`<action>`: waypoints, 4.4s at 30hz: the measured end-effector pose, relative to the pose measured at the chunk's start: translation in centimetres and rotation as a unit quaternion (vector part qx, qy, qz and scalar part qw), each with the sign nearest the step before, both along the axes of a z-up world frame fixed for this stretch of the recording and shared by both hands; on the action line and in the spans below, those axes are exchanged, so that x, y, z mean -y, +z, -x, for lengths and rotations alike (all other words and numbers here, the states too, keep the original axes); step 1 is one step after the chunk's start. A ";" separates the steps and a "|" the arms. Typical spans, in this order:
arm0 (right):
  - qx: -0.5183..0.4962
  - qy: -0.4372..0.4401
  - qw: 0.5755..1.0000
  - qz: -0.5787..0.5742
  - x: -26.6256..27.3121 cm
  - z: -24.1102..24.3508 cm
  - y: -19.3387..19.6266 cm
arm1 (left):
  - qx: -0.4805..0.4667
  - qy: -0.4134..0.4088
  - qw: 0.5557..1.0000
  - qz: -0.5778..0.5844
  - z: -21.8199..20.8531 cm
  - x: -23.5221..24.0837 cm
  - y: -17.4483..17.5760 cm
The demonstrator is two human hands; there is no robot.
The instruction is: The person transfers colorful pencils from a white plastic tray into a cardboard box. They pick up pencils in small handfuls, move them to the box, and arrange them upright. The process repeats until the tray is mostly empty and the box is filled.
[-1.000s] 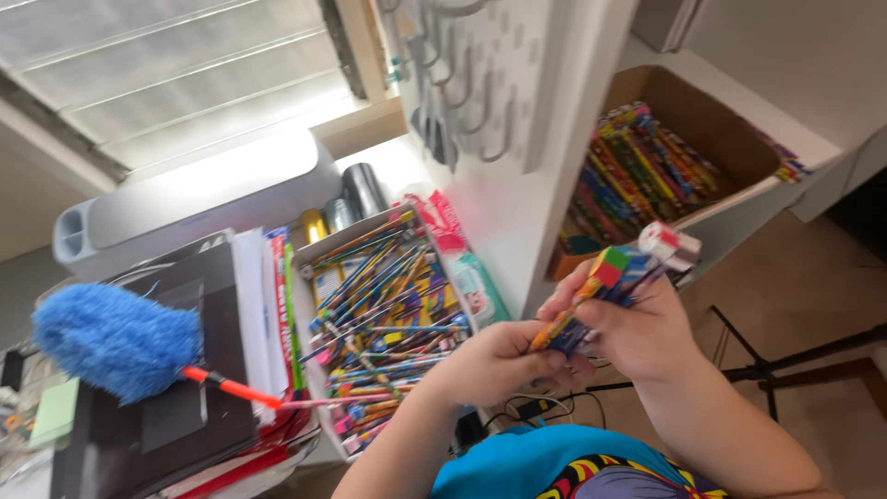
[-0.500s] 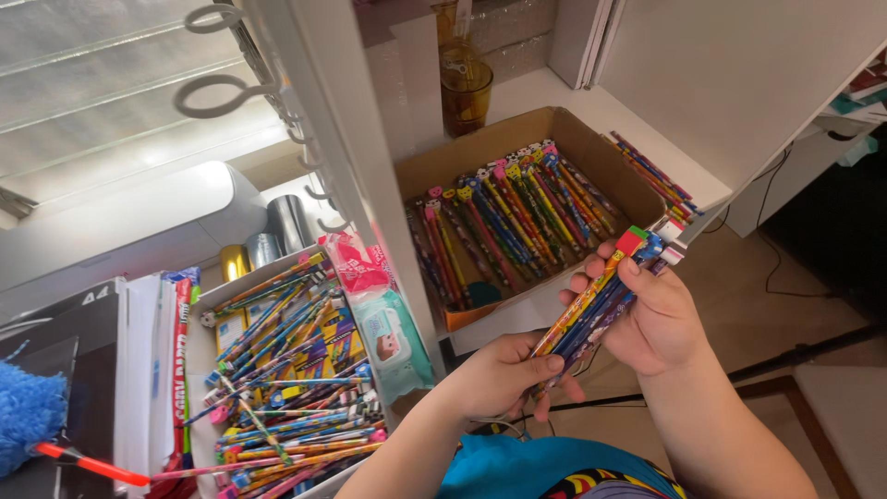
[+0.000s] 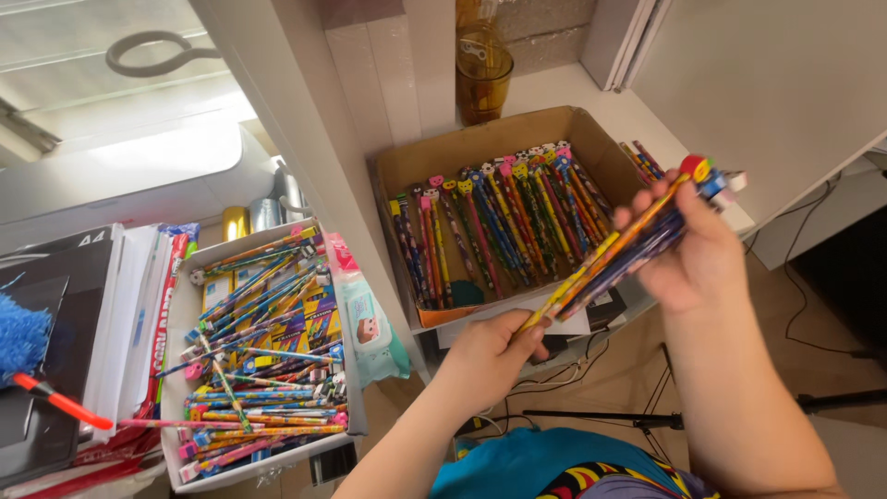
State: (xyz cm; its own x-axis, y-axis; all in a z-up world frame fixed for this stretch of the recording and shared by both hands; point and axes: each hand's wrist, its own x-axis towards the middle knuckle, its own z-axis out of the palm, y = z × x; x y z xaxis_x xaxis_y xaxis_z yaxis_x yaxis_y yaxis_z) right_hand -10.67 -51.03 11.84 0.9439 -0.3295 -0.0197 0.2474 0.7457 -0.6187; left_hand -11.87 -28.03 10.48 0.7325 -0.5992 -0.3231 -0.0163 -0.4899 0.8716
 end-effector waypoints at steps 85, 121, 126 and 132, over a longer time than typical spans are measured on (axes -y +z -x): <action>-0.127 0.161 0.277 0.939 -14.4 -19.5 -10.3 | 0.240 -0.190 0.943 -0.128 2.6 -14.0 -1.4; 0.083 0.037 0.858 0.505 -3.3 2.5 -3.8 | 0.297 -0.140 0.944 -0.025 -1.5 4.9 2.0; -0.203 -0.181 0.735 0.622 7.2 1.4 -2.1 | 0.370 -0.149 0.900 -0.176 -5.2 6.8 4.0; -0.368 -0.157 0.500 0.768 17.2 -3.9 -6.2 | 0.188 -0.049 0.879 -0.435 -11.7 5.8 0.4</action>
